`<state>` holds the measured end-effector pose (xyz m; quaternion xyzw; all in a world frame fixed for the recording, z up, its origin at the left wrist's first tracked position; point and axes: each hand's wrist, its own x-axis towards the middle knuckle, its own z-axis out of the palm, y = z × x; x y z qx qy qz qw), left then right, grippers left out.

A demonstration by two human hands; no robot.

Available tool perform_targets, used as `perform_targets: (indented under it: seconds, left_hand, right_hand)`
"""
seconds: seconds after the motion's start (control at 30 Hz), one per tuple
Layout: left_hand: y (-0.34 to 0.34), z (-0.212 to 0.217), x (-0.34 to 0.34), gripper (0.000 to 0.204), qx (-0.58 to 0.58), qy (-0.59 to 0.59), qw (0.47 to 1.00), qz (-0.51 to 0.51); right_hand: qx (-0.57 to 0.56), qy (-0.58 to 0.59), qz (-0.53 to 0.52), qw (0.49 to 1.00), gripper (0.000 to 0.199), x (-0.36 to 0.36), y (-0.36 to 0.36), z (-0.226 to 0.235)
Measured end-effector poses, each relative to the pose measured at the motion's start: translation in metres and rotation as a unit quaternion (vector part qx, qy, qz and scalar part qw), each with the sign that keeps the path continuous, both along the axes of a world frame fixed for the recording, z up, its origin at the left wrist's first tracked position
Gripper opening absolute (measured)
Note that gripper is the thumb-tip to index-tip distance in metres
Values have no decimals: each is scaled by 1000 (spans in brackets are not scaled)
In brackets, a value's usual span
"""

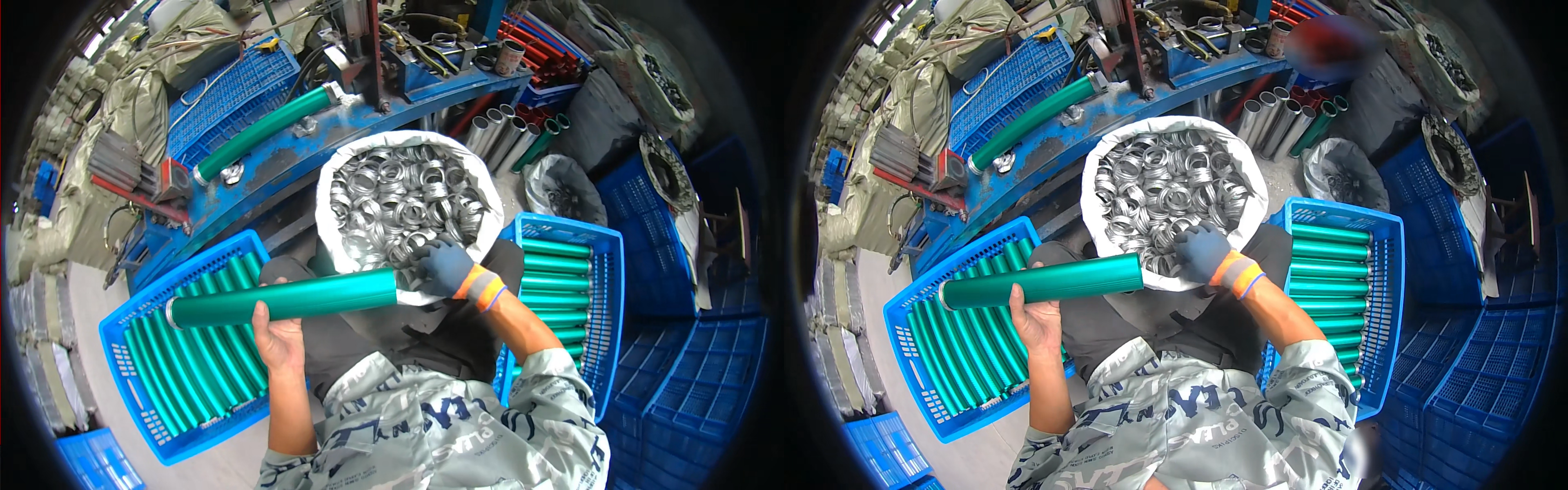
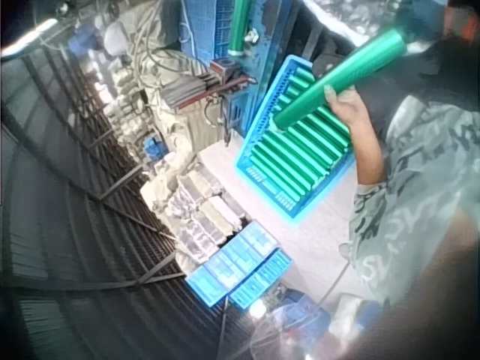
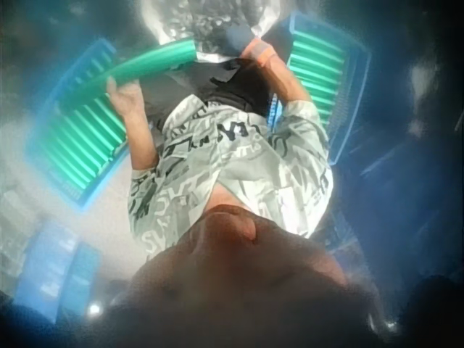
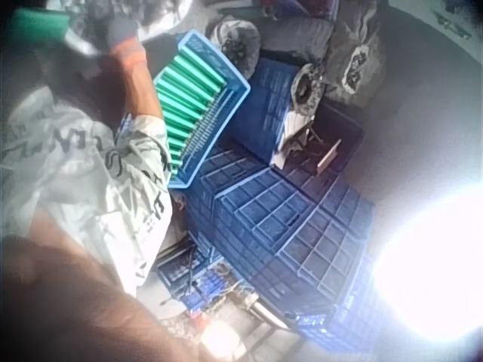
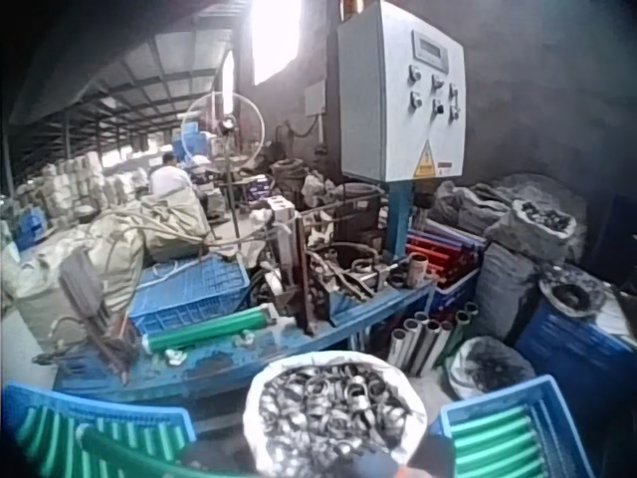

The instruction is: The worker attaches metal rings to green tubes/cylinders and organizes them into blue crates on a factory floor.

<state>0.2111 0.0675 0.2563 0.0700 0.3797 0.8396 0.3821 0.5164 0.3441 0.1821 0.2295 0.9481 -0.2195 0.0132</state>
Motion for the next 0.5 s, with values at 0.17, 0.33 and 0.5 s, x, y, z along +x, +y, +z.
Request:
perform_targets:
  seconds: [0.17,0.33,0.5]
  left_hand:
    - [-8,-13,-1,46,21,-25,999,-13]
    - [12,-5,24,42,-9,-62,997,38]
    - [6,-7,14,42,2,-53,998,17]
  right_hand:
    - [-585,241,-248,734,20,14,-4,14]
    - [-384,245,-193,869,21,-7,-25,7]
    - [-8,17,-74,997,22,-11,-23,2]
